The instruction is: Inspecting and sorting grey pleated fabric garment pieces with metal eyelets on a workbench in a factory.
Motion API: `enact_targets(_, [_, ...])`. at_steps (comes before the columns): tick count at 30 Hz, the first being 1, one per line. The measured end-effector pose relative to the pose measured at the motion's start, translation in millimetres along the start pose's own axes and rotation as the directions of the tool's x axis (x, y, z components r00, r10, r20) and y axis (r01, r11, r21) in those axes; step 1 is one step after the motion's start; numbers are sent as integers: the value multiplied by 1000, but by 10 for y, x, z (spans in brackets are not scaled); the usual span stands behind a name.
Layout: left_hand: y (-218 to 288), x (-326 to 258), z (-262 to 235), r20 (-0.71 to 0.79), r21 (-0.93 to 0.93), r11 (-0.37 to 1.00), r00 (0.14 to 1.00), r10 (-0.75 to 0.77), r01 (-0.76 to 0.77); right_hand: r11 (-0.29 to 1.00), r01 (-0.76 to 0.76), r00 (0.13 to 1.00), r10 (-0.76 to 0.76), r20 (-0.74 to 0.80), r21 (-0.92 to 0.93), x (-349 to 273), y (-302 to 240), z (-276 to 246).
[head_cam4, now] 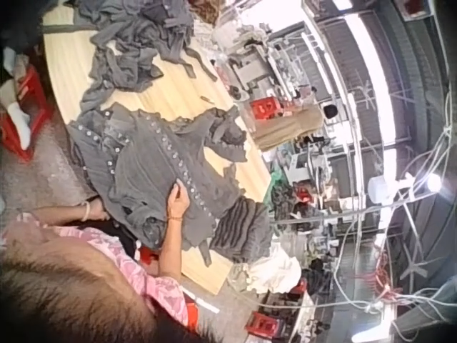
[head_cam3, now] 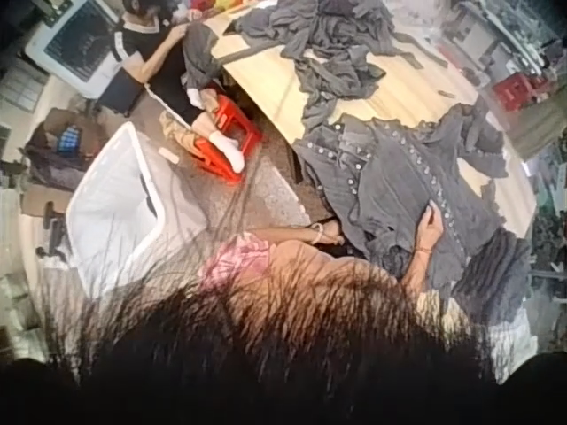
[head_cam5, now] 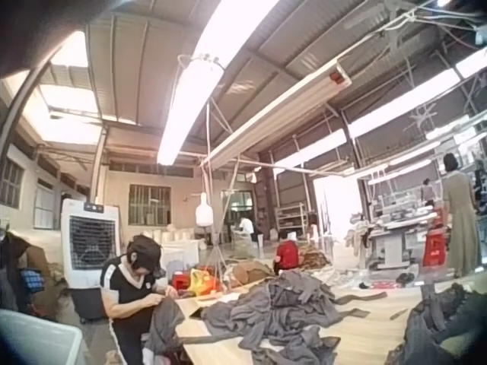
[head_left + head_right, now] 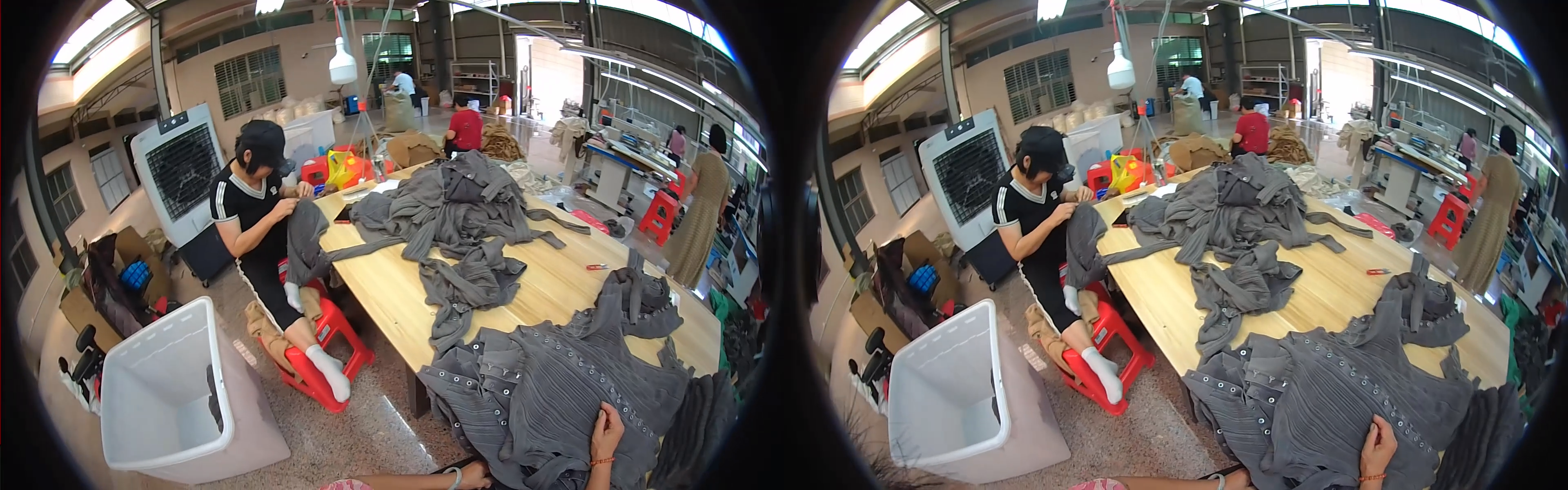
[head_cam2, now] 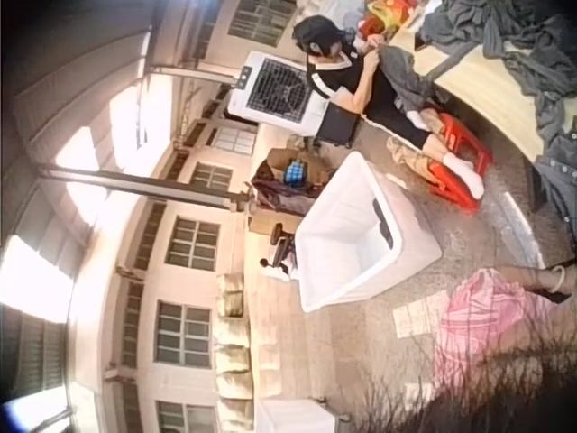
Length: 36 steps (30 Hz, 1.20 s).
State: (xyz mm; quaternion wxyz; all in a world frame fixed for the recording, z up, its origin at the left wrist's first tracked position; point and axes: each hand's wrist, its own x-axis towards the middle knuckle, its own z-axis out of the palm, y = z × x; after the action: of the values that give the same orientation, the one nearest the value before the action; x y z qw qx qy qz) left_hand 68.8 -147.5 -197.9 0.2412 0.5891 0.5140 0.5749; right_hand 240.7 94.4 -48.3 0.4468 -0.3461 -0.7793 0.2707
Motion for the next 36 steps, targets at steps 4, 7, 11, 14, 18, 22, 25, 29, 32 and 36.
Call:
enact_targets(4, [447, 20, -208, 325, -87, 780, 758, -566, 620, 1000, 10, 999, -10, 34, 11, 16, 9, 57])
enact_targets(7, [541, 32, -288, 346, -43, 790, 751, -562, 611, 1000, 11, 999, -11, 49, -6, 37, -37, 63])
enact_targets(11, [498, 32, -260, 321, -71, 859, 827, -461, 507, 992, -126, 989, 125, 83, 2, 11, 135, 18])
enact_targets(14, [287, -60, -164, 243, 1, 925, 897, -368, 380, 1000, -8, 999, 8, 52, 4, 25, 66, 41])
enact_targets(18, [407, 26, -209, 307, 11, 904, 859, -410, 427, 1000, -26, 998, 26, 50, -6, 23, 51, 3])
enact_targets(22, [-193, -207, 102, 243, -67, 876, 859, -451, 479, 1000, 5, 998, -5, 66, -6, 47, -6, 46])
enact_targets(25, [35, -137, -20, 239, -30, 897, 874, -423, 442, 1000, -22, 998, 22, 66, -4, 22, 45, 26])
enact_targets(29, [119, -149, -30, 272, -18, 854, 824, -497, 521, 999, -33, 996, 34, 80, -6, 0, -2, 6])
enact_targets(32, [72, -140, -9, 304, 22, 892, 847, -436, 451, 999, -40, 999, 41, 34, -17, -22, -9, -46])
enact_targets(36, [908, 120, -400, 264, -31, 982, 950, -170, 184, 994, -15, 999, 20, 44, -109, 52, -180, -3])
